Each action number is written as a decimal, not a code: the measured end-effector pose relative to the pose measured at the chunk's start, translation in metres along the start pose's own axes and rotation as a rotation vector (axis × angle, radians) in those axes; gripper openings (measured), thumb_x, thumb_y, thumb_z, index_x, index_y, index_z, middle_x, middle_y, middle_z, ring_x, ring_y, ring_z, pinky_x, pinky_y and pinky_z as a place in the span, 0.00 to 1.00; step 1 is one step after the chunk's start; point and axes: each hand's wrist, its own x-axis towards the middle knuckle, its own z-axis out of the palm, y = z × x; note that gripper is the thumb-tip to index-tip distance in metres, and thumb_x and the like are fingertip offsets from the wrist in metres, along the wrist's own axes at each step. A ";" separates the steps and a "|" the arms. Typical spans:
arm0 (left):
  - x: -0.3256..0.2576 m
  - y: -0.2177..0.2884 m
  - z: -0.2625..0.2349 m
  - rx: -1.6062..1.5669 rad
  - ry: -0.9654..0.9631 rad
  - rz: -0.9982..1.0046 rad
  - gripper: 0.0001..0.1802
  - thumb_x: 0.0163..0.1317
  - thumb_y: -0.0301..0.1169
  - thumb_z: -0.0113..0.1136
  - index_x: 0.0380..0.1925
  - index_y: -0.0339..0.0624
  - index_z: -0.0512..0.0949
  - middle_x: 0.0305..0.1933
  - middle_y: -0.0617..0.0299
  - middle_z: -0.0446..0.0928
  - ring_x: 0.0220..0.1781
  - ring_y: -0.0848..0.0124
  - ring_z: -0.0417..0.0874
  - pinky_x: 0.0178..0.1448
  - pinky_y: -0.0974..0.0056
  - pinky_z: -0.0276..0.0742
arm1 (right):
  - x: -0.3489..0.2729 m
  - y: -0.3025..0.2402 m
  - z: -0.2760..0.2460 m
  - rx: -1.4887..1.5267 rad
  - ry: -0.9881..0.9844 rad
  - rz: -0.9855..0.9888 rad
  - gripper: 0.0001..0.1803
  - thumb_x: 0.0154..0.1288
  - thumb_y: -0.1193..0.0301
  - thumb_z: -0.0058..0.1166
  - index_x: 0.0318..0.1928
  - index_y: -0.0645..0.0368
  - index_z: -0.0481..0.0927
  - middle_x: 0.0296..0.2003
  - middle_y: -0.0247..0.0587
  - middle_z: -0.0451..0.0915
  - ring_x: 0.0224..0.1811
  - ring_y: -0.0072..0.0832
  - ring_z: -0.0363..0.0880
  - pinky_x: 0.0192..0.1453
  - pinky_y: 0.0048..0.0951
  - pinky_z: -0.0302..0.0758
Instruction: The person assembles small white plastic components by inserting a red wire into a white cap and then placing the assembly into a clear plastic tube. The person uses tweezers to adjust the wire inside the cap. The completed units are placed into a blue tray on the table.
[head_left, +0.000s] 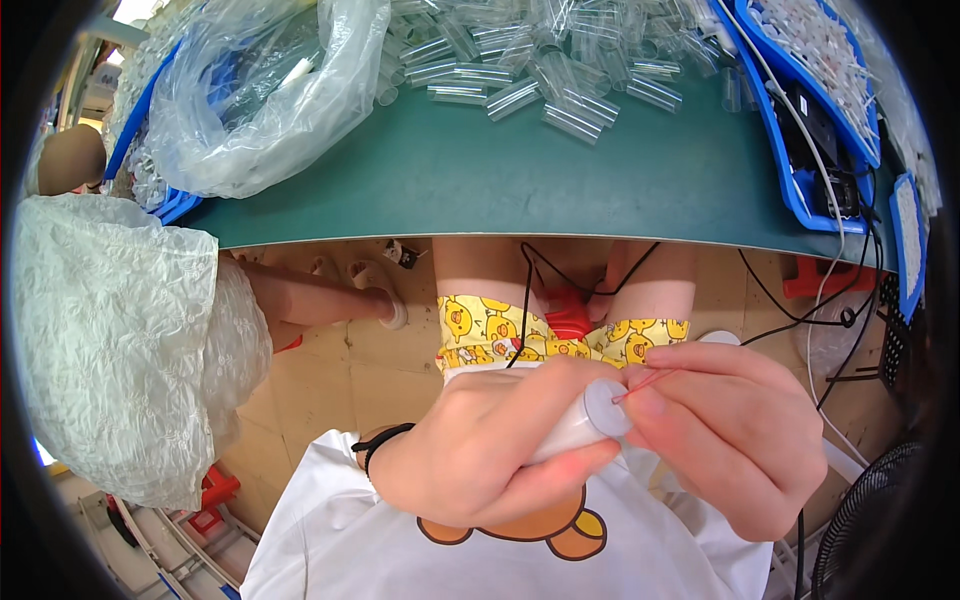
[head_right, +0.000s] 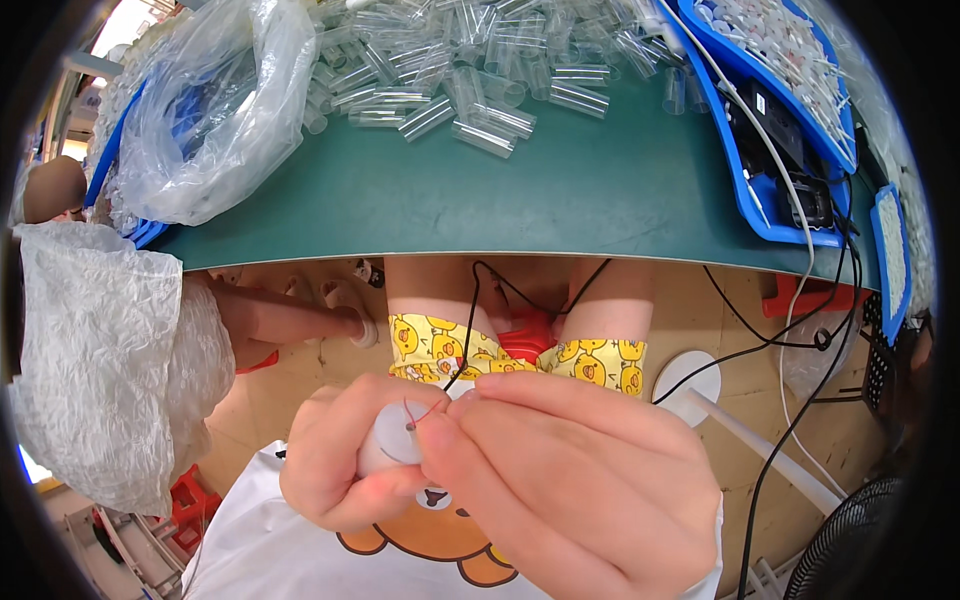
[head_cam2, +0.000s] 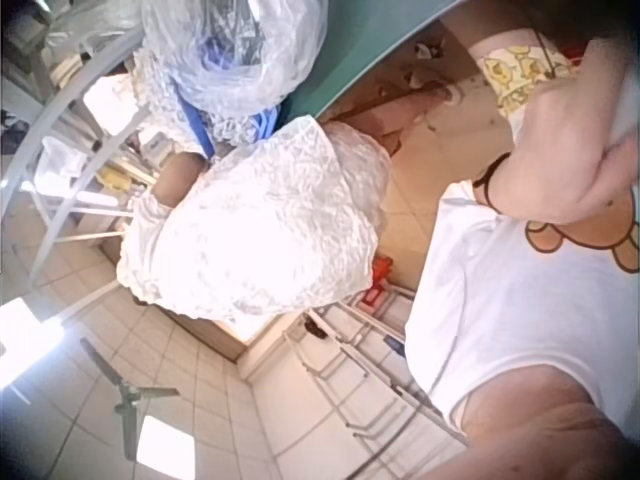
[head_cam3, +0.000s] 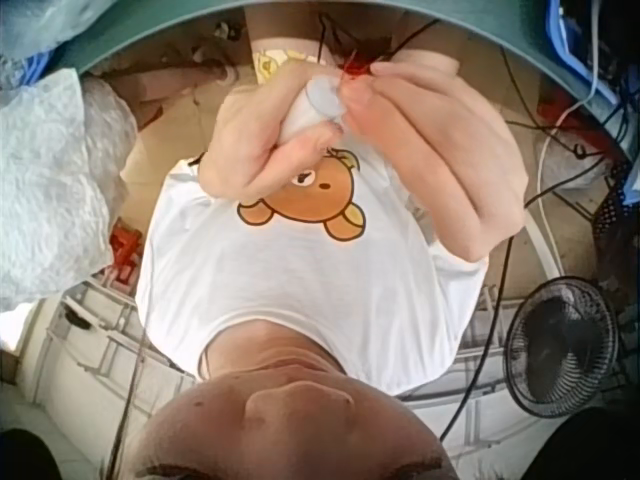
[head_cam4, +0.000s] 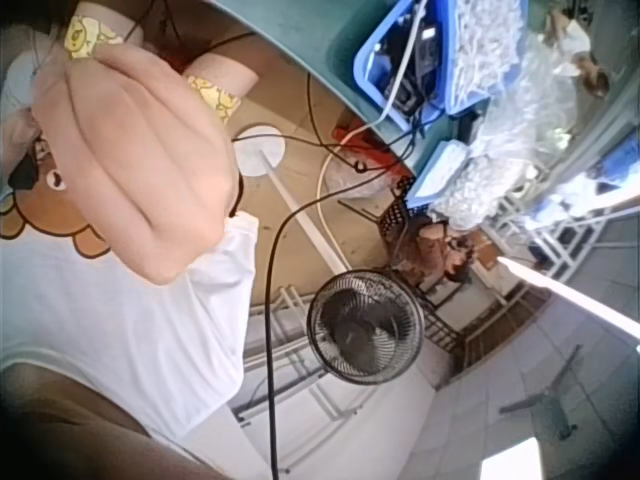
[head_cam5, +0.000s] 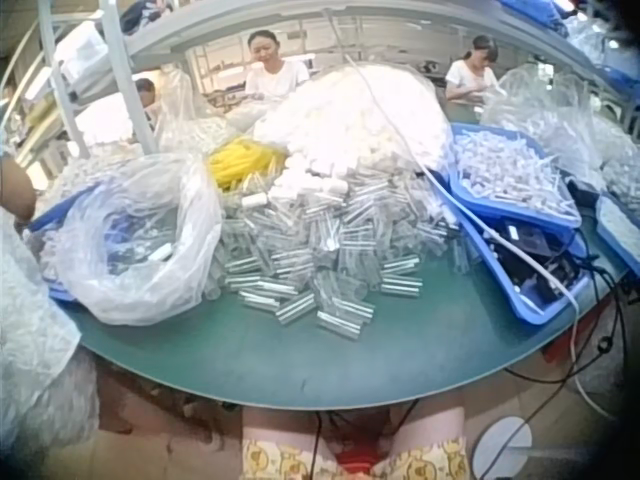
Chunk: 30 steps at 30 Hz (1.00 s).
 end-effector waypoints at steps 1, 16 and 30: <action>0.000 0.000 0.000 -0.005 0.015 -0.009 0.18 0.58 0.33 0.54 0.40 0.27 0.69 0.23 0.58 0.78 0.22 0.71 0.80 0.26 0.72 0.73 | 0.000 -0.001 0.001 -0.025 -0.005 0.002 0.14 0.41 0.80 0.60 0.32 0.75 0.76 0.25 0.51 0.77 0.26 0.36 0.79 0.32 0.35 0.81; 0.001 -0.005 -0.002 -0.006 0.009 -0.159 0.18 0.58 0.26 0.54 0.47 0.32 0.65 0.21 0.56 0.73 0.19 0.64 0.77 0.24 0.67 0.70 | -0.008 0.012 0.013 -0.120 0.001 -0.066 0.17 0.38 0.74 0.59 0.31 0.74 0.77 0.26 0.51 0.77 0.23 0.37 0.77 0.26 0.30 0.77; -0.004 -0.004 0.000 -0.253 -0.034 -0.238 0.13 0.62 0.29 0.42 0.41 0.29 0.66 0.25 0.58 0.74 0.23 0.71 0.73 0.28 0.70 0.68 | -0.025 0.020 0.035 0.146 0.208 -0.055 0.15 0.34 0.78 0.60 0.27 0.75 0.76 0.18 0.40 0.70 0.14 0.25 0.67 0.11 0.21 0.62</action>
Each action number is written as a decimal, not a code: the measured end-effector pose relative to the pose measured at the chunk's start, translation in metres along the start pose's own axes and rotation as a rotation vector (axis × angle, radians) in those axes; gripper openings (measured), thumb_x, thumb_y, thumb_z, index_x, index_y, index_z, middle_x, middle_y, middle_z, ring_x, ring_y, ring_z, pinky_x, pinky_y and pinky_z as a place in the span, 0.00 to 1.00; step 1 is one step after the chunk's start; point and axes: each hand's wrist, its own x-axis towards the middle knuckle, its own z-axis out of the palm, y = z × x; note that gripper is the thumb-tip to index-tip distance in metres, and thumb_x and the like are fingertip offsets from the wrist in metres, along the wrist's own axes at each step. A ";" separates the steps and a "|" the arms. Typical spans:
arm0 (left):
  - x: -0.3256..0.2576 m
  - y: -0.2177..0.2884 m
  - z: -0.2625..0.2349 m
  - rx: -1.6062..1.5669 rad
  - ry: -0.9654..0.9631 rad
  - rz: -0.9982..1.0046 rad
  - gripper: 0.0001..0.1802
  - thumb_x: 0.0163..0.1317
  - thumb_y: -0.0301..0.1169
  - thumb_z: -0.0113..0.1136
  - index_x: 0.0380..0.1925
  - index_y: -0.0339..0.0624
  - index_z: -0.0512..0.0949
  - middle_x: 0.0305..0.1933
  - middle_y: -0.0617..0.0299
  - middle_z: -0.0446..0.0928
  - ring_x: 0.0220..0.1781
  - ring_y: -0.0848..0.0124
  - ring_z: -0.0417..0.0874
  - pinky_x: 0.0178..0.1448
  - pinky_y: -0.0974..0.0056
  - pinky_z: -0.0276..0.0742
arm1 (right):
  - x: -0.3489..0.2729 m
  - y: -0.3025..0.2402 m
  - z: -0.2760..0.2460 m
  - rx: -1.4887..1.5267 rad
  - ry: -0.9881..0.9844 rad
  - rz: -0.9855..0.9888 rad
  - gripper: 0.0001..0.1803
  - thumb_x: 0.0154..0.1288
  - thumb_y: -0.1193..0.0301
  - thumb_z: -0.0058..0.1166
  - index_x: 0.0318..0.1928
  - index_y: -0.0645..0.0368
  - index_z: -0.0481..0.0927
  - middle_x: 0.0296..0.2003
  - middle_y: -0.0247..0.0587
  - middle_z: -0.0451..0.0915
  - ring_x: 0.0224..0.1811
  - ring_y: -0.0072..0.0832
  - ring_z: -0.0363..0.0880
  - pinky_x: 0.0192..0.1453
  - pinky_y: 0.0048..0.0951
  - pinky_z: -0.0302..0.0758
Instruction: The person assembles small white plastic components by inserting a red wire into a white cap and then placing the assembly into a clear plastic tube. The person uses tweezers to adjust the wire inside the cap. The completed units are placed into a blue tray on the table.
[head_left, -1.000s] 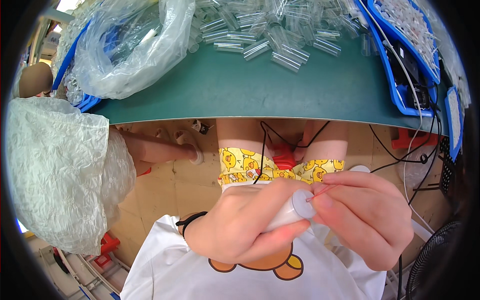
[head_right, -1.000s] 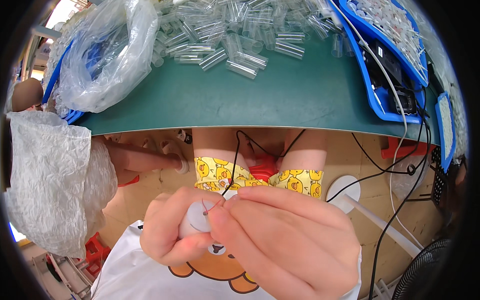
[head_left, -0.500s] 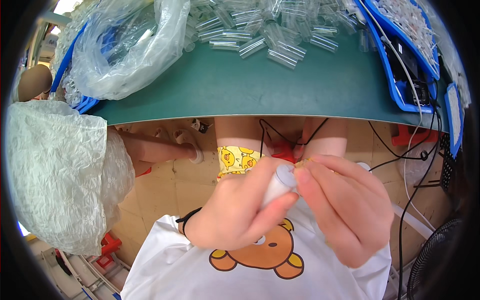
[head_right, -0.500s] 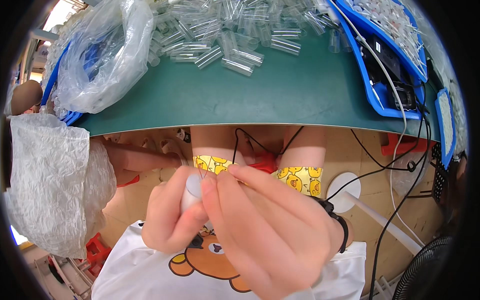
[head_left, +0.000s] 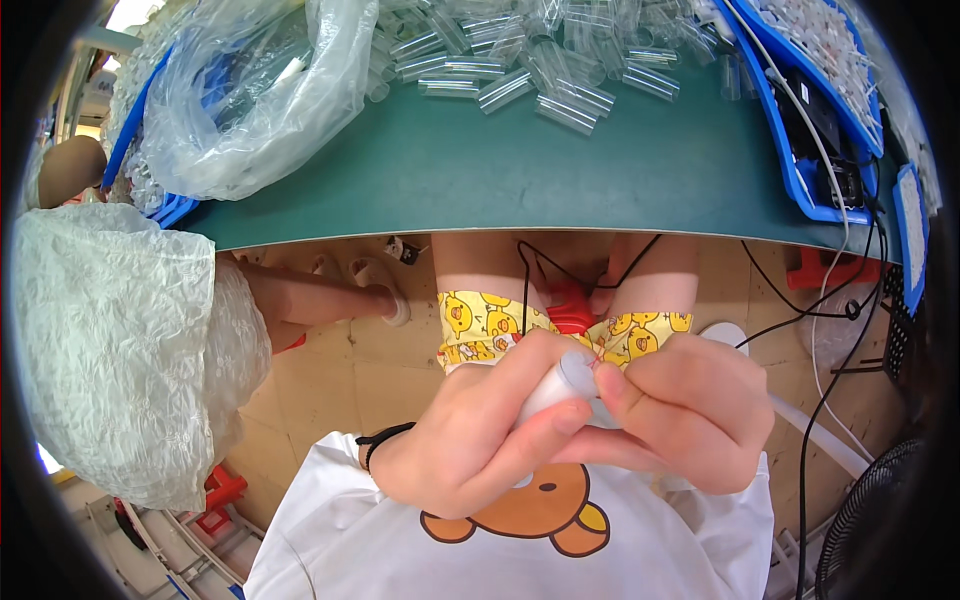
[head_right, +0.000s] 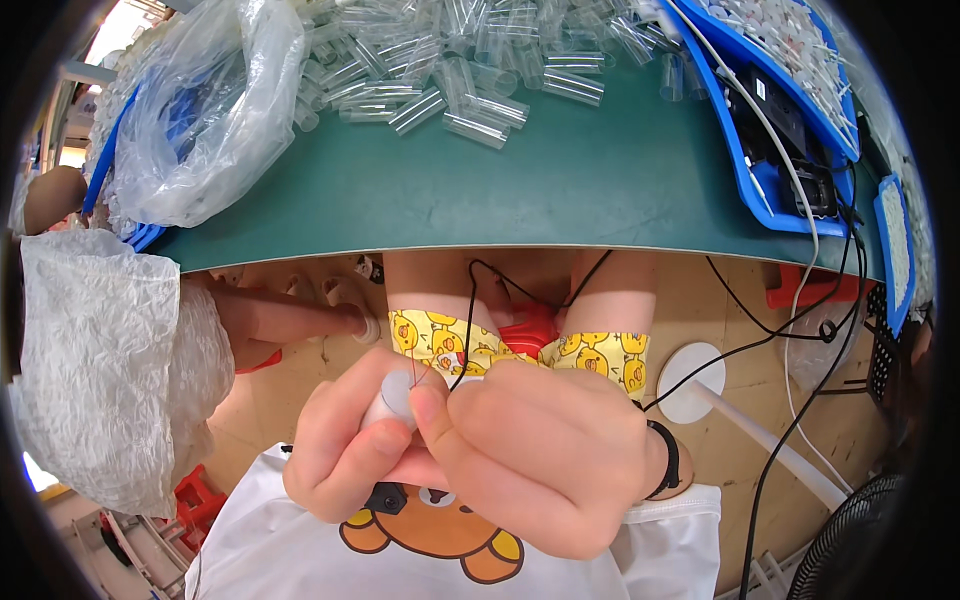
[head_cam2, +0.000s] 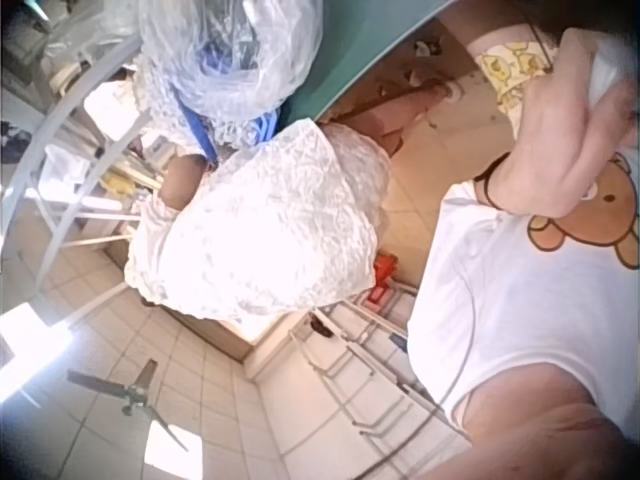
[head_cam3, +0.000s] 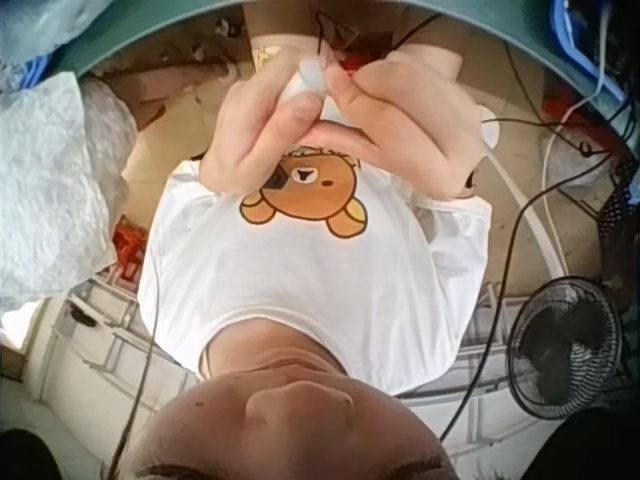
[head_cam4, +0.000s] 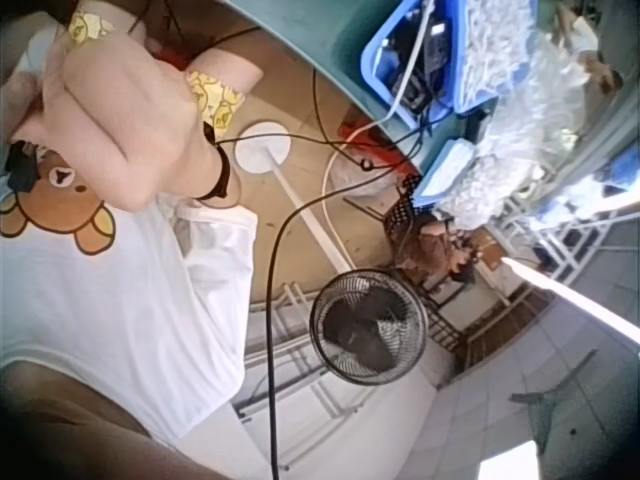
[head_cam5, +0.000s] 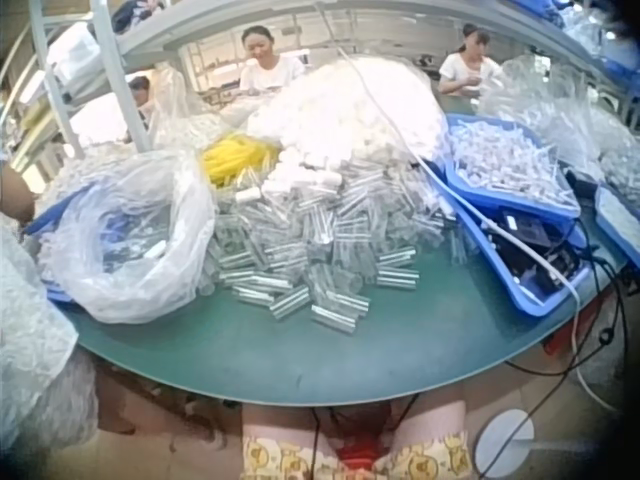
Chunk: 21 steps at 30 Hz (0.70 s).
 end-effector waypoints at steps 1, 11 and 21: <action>0.000 0.003 0.000 0.008 -0.012 -0.047 0.14 0.61 0.30 0.39 0.39 0.29 0.66 0.24 0.59 0.75 0.24 0.75 0.73 0.30 0.72 0.68 | 0.000 0.000 0.000 0.008 0.003 -0.017 0.15 0.33 0.78 0.59 0.27 0.75 0.76 0.18 0.40 0.70 0.14 0.24 0.67 0.11 0.20 0.62; 0.005 -0.003 -0.004 0.068 -0.036 0.007 0.12 0.63 0.29 0.47 0.40 0.29 0.65 0.23 0.52 0.73 0.18 0.62 0.74 0.24 0.66 0.68 | -0.005 -0.001 -0.002 -0.101 -0.026 -0.053 0.13 0.38 0.78 0.64 0.27 0.72 0.77 0.19 0.40 0.71 0.15 0.23 0.67 0.12 0.19 0.61; 0.006 -0.004 0.013 -0.147 0.161 0.057 0.22 0.62 0.40 0.38 0.41 0.27 0.66 0.23 0.57 0.73 0.19 0.76 0.69 0.24 0.71 0.65 | -0.008 -0.013 0.004 -0.089 0.151 0.249 0.24 0.36 0.73 0.71 0.38 0.67 0.80 0.25 0.37 0.78 0.20 0.23 0.73 0.20 0.21 0.70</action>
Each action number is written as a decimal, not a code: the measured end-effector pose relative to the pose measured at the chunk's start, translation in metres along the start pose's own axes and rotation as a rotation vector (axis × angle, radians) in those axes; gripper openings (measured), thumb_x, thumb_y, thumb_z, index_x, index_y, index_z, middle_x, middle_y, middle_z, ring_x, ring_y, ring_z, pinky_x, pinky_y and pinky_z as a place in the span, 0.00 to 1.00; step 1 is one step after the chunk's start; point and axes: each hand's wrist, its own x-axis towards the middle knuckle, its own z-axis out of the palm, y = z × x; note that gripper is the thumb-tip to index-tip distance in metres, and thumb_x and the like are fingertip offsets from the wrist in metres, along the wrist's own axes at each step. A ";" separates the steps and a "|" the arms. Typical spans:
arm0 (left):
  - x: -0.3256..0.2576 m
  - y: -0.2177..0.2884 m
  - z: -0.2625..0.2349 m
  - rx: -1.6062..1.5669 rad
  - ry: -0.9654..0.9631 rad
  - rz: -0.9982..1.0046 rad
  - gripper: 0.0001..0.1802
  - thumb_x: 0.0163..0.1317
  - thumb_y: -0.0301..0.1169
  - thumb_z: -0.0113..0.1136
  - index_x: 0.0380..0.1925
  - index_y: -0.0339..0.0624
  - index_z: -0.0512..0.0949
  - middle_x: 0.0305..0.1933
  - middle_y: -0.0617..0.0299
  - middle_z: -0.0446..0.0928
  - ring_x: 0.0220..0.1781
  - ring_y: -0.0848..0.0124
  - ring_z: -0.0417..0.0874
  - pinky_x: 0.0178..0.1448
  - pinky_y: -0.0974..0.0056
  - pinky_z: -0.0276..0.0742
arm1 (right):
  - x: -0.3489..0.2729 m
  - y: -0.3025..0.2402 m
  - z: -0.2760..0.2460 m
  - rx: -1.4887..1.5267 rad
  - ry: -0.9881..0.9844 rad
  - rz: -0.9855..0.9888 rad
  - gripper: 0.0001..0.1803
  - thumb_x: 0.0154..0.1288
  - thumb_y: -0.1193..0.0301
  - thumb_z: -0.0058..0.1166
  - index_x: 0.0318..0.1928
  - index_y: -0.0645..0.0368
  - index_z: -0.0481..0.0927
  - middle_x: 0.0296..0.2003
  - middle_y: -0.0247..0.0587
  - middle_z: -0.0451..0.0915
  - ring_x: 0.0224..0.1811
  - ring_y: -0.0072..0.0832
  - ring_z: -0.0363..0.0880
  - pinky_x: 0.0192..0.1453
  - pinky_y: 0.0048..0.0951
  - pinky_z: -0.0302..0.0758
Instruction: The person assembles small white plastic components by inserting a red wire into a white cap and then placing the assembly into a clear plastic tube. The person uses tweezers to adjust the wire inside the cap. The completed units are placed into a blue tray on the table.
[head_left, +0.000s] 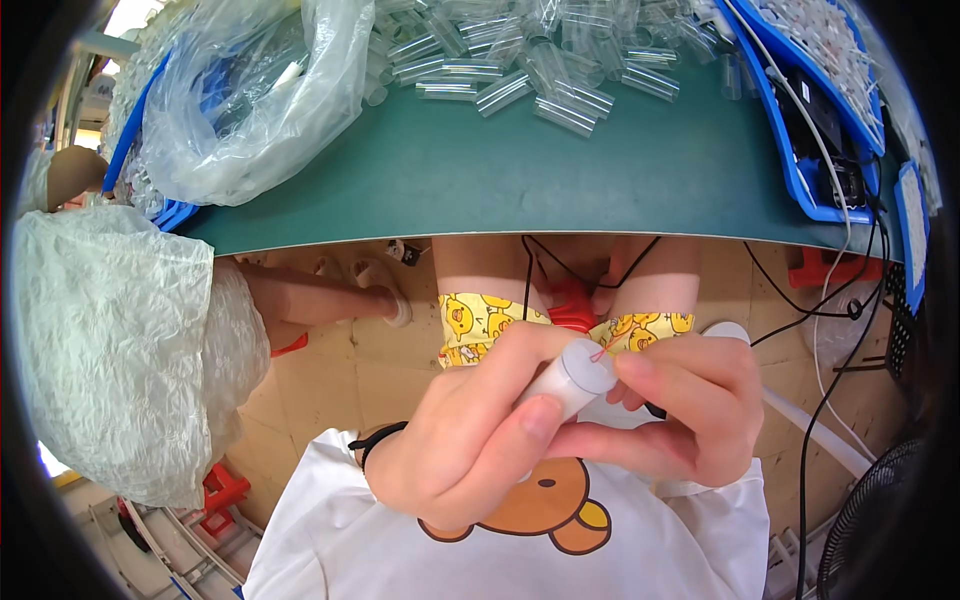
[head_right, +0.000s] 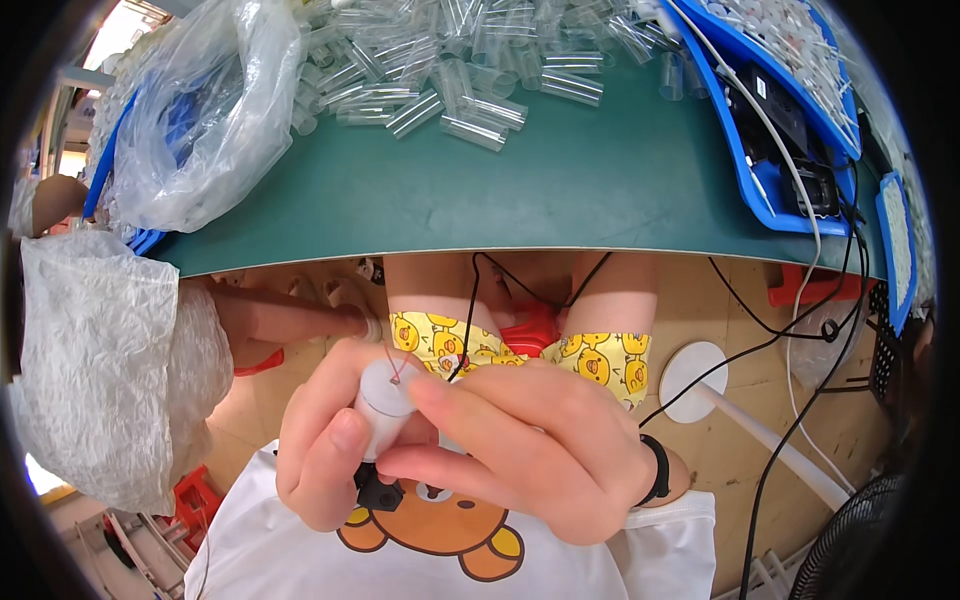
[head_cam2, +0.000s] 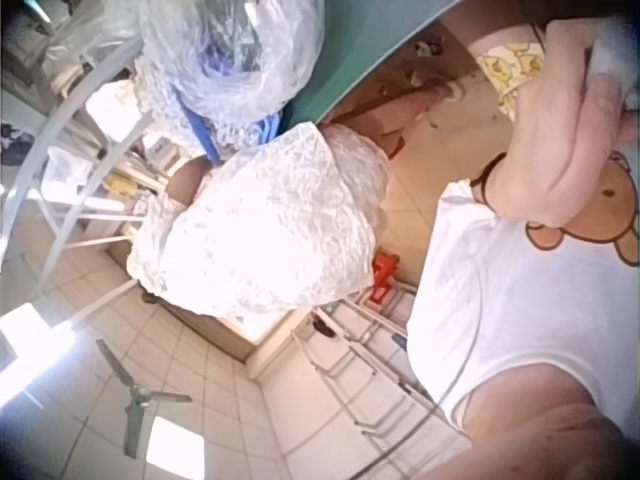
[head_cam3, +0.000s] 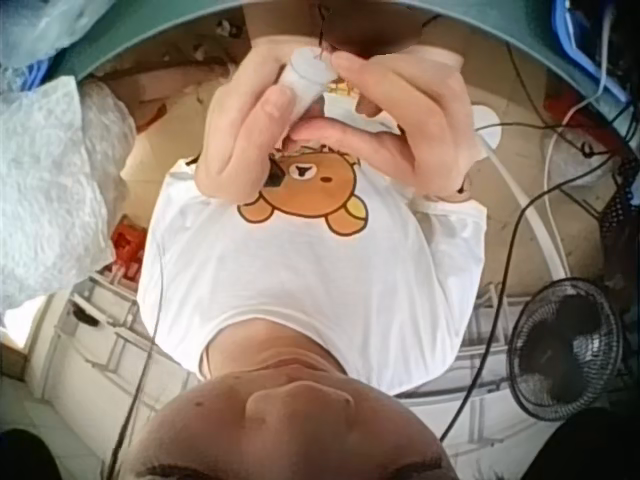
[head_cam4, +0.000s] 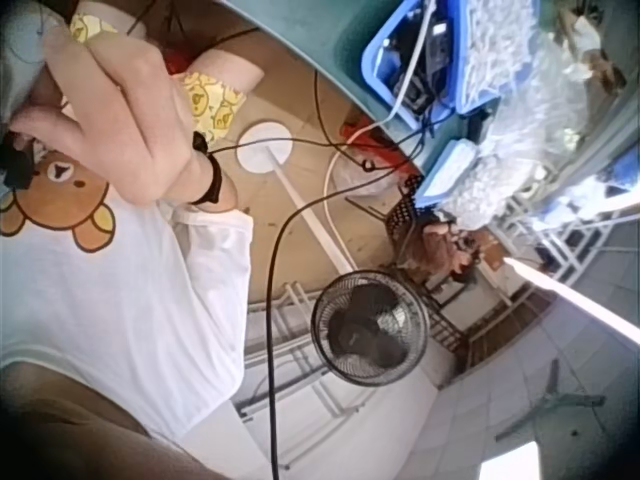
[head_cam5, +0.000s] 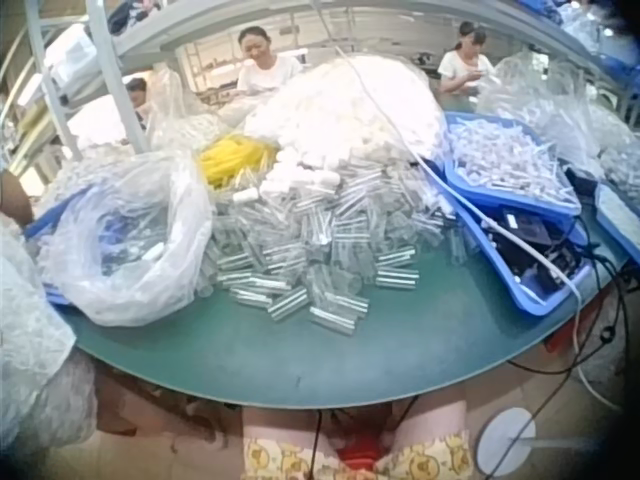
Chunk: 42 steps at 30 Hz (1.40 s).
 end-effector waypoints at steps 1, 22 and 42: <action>0.000 -0.003 0.001 -0.024 0.012 0.031 0.22 0.62 0.40 0.38 0.41 0.27 0.66 0.22 0.57 0.73 0.18 0.77 0.68 0.23 0.72 0.64 | -0.001 -0.001 0.000 0.012 -0.016 0.019 0.24 0.36 0.73 0.71 0.39 0.67 0.80 0.25 0.37 0.78 0.21 0.22 0.74 0.21 0.21 0.71; 0.005 -0.001 0.009 -0.053 0.067 -0.020 0.27 0.66 0.46 0.35 0.43 0.28 0.66 0.18 0.68 0.68 0.12 0.87 0.55 0.17 0.78 0.51 | 0.004 0.001 -0.003 0.179 -0.148 0.123 0.21 0.36 0.74 0.70 0.36 0.65 0.81 0.24 0.29 0.75 0.23 0.21 0.72 0.25 0.20 0.73; 0.006 -0.015 -0.008 -0.725 -0.133 0.143 0.23 0.68 0.45 0.29 0.54 0.38 0.50 0.14 0.66 0.62 0.11 0.82 0.56 0.20 0.74 0.56 | 0.010 -0.007 0.024 0.288 0.030 0.171 0.30 0.31 0.69 0.75 0.39 0.69 0.79 0.28 0.36 0.78 0.20 0.21 0.66 0.21 0.17 0.63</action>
